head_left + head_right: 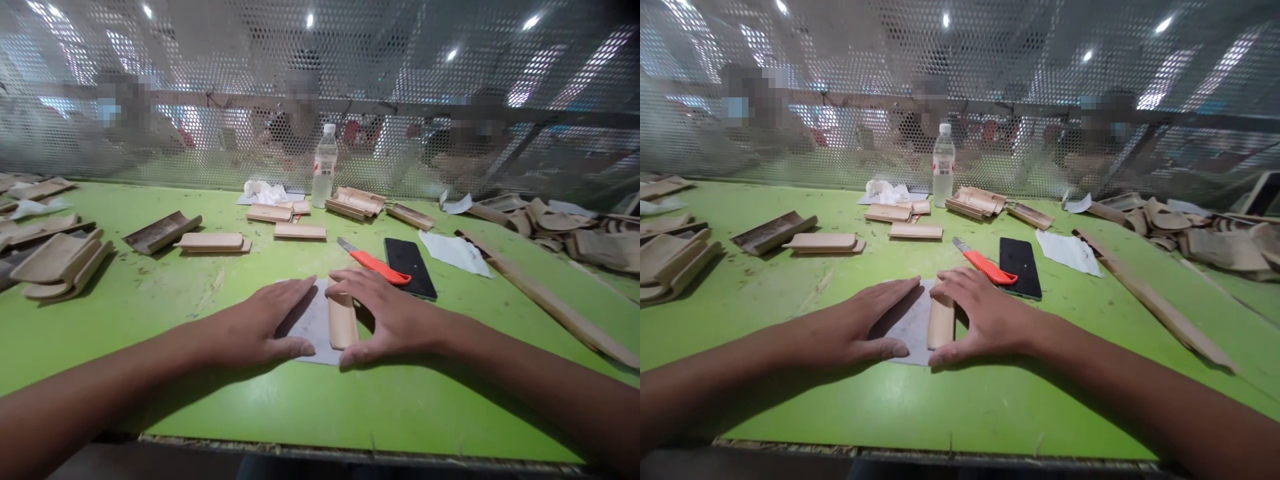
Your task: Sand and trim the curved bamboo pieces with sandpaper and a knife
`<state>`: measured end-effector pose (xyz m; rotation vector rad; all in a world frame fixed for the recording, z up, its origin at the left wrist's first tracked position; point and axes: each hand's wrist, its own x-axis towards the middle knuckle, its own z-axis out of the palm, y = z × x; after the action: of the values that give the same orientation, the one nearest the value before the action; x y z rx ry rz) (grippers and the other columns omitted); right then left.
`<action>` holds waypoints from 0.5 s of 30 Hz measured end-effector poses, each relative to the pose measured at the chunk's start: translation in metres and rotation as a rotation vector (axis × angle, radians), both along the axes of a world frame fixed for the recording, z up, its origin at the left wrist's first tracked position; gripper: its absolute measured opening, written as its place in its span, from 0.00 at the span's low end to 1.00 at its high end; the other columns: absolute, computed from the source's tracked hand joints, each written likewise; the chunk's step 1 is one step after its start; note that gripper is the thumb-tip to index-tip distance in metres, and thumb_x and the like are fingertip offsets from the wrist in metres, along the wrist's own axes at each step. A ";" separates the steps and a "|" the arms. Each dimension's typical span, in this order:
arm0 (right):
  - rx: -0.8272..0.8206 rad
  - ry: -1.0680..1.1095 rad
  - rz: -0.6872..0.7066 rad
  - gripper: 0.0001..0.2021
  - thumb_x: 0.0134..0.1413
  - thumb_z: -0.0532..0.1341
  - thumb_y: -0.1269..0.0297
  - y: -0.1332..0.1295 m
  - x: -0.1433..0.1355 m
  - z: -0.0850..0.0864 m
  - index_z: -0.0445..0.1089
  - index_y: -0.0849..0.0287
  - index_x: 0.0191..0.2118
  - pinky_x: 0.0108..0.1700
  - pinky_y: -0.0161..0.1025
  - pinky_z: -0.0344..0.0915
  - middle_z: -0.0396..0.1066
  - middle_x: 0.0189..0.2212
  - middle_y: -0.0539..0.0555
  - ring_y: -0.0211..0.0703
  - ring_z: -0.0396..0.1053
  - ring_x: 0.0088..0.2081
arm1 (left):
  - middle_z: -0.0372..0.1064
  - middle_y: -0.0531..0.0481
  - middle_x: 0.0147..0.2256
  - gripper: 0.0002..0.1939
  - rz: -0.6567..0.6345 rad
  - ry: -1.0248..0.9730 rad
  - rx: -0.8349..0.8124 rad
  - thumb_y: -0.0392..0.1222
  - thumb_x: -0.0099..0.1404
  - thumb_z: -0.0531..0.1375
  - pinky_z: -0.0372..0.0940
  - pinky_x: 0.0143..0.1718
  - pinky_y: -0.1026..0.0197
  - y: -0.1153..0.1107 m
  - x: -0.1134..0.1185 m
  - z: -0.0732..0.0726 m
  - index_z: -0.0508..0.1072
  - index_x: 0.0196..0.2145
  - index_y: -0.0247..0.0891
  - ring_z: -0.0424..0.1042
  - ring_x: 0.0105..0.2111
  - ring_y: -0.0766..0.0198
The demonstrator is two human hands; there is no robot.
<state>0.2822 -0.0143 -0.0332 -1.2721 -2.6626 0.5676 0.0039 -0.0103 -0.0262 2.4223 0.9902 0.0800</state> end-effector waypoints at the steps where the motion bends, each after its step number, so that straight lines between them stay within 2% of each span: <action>1: 0.003 -0.001 -0.008 0.54 0.40 0.70 0.32 -0.001 -0.001 0.000 0.63 0.63 0.68 0.66 0.71 0.53 0.54 0.70 0.72 0.74 0.51 0.70 | 0.41 0.33 0.74 0.52 0.002 0.007 -0.006 0.68 0.67 0.58 0.49 0.69 0.39 0.000 0.000 0.000 0.43 0.75 0.34 0.47 0.71 0.39; 6: 0.102 0.039 0.000 0.43 0.43 0.70 0.43 -0.006 -0.006 -0.003 0.68 0.65 0.62 0.66 0.69 0.53 0.60 0.68 0.73 0.72 0.55 0.69 | 0.41 0.33 0.74 0.54 -0.010 0.014 0.006 0.69 0.66 0.58 0.50 0.69 0.41 0.002 0.001 0.000 0.42 0.75 0.34 0.48 0.71 0.41; 11: 0.150 0.111 0.146 0.40 0.39 0.72 0.44 -0.004 -0.008 -0.008 0.72 0.61 0.58 0.67 0.68 0.52 0.63 0.67 0.69 0.71 0.57 0.67 | 0.40 0.31 0.73 0.53 -0.051 0.051 0.013 0.67 0.68 0.57 0.48 0.70 0.42 0.004 0.002 0.003 0.42 0.74 0.29 0.47 0.72 0.42; 15: 0.189 0.107 0.100 0.39 0.39 0.72 0.43 0.001 -0.006 -0.010 0.73 0.63 0.57 0.64 0.70 0.54 0.66 0.64 0.71 0.72 0.62 0.64 | 0.41 0.31 0.73 0.54 -0.049 0.081 0.025 0.67 0.67 0.58 0.48 0.70 0.44 0.005 0.002 0.004 0.42 0.74 0.27 0.48 0.72 0.42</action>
<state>0.2765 -0.0132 -0.0431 -1.0336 -2.6291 0.3743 0.0062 -0.0050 -0.0224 2.4886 0.9698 -0.0239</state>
